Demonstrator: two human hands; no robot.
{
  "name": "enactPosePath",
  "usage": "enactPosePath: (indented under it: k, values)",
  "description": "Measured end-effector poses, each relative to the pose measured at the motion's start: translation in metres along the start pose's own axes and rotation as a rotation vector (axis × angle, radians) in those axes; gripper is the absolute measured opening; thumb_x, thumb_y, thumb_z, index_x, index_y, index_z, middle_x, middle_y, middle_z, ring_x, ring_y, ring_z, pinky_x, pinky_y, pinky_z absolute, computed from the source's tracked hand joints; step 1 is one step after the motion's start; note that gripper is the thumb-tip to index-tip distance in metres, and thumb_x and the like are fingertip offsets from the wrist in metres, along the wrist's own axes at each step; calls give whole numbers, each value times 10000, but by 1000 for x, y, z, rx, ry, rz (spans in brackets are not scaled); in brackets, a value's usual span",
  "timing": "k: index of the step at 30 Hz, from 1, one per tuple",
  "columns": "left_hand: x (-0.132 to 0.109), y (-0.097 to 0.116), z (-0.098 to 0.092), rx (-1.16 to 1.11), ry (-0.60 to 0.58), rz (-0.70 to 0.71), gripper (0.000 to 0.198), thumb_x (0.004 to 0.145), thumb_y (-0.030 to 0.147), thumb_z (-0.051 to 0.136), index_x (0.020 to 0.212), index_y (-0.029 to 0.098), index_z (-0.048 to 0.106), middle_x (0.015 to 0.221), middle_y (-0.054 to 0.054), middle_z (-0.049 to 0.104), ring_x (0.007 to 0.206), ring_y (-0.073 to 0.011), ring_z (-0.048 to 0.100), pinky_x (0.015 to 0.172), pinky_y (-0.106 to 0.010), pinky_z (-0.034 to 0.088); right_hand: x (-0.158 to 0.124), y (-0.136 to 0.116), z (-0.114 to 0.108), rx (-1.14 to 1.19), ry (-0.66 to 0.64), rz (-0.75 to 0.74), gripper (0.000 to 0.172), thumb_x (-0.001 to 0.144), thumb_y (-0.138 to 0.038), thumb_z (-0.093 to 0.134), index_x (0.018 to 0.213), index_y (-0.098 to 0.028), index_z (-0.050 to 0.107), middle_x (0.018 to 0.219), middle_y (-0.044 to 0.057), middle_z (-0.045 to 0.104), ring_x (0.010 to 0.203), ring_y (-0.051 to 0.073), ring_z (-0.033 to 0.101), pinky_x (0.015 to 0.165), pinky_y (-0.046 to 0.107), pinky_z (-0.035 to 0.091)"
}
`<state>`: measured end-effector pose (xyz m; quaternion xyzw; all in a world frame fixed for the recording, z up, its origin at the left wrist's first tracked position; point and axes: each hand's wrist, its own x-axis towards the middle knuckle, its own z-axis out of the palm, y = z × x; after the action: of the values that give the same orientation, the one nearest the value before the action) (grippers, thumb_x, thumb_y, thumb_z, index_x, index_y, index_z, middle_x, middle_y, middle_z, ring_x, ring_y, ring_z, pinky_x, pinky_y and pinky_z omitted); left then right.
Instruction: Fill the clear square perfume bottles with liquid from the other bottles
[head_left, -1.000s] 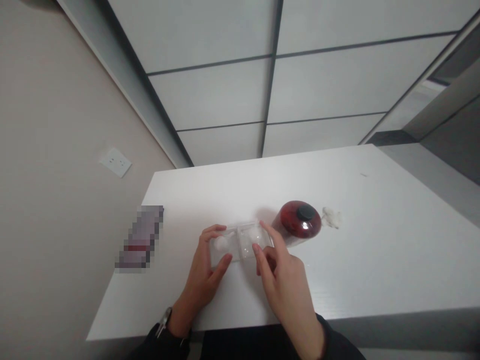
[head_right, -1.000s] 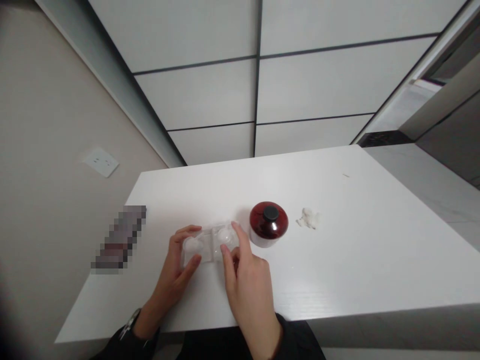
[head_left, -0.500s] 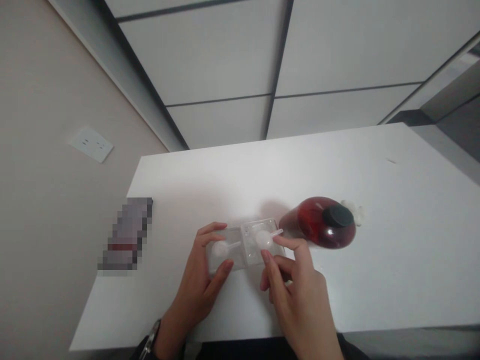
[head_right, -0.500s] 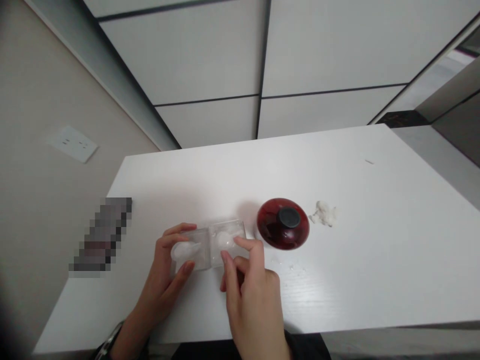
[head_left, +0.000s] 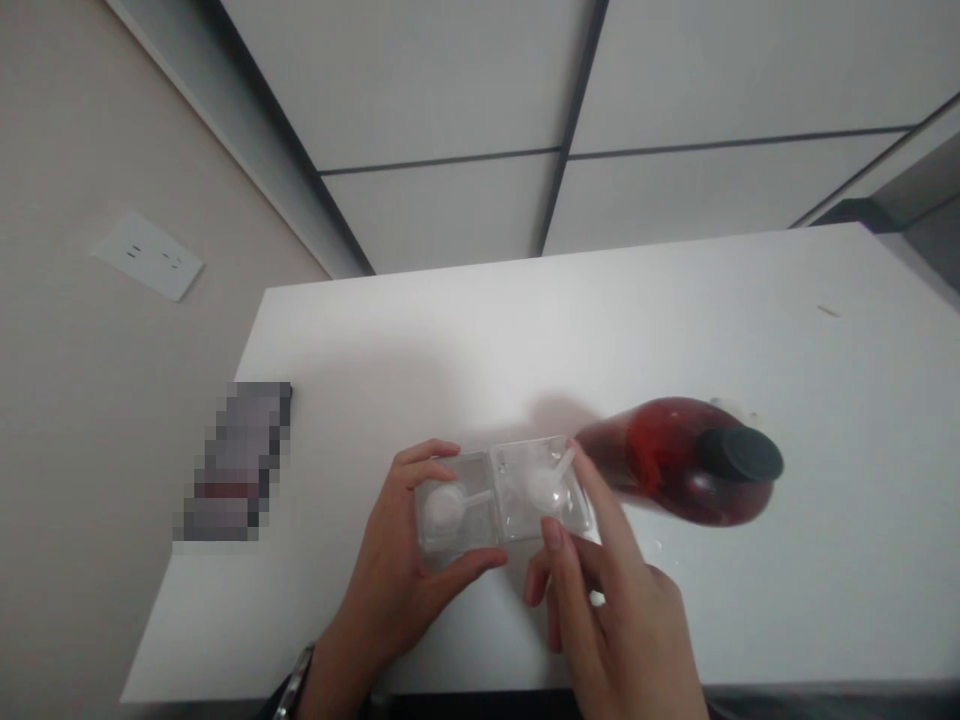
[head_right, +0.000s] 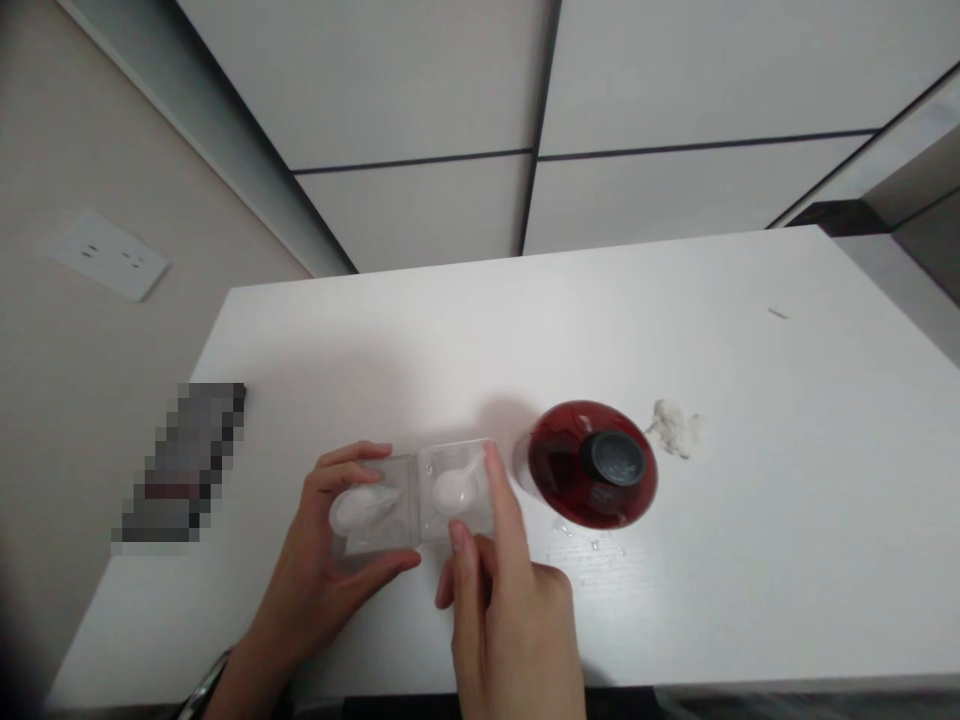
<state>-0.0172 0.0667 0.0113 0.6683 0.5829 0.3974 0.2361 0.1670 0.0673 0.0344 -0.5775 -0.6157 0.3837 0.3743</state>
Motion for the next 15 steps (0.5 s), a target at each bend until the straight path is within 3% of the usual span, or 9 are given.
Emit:
enactPosePath:
  k: [2,8,15]
  values:
    - [1,0,0,-3,0,7,496,915,570,757,1223,290,487,1292,-96,622,1221,-272,644,985,-477,591,1,2,2,-63,-11,-62,391,1124,-380,411,1455,-209,531,496,-104,617,274,99,495,340,177,393]
    - [1,-2,-1,19,1,1,495,904,609,747,1205,303,500,1278,-106,636,1191,-297,669,945,-532,616,4,5,10,-175,98,-75,319,1121,-446,443,1257,-223,626,446,-108,603,279,118,550,326,196,341]
    - [2,-16,0,29,47,49,512,888,583,782,1222,292,525,1286,-82,638,1192,-300,656,968,-530,580,18,-3,11,-299,45,-75,388,1130,-433,373,1235,-193,660,433,-74,616,315,158,598,361,225,350]
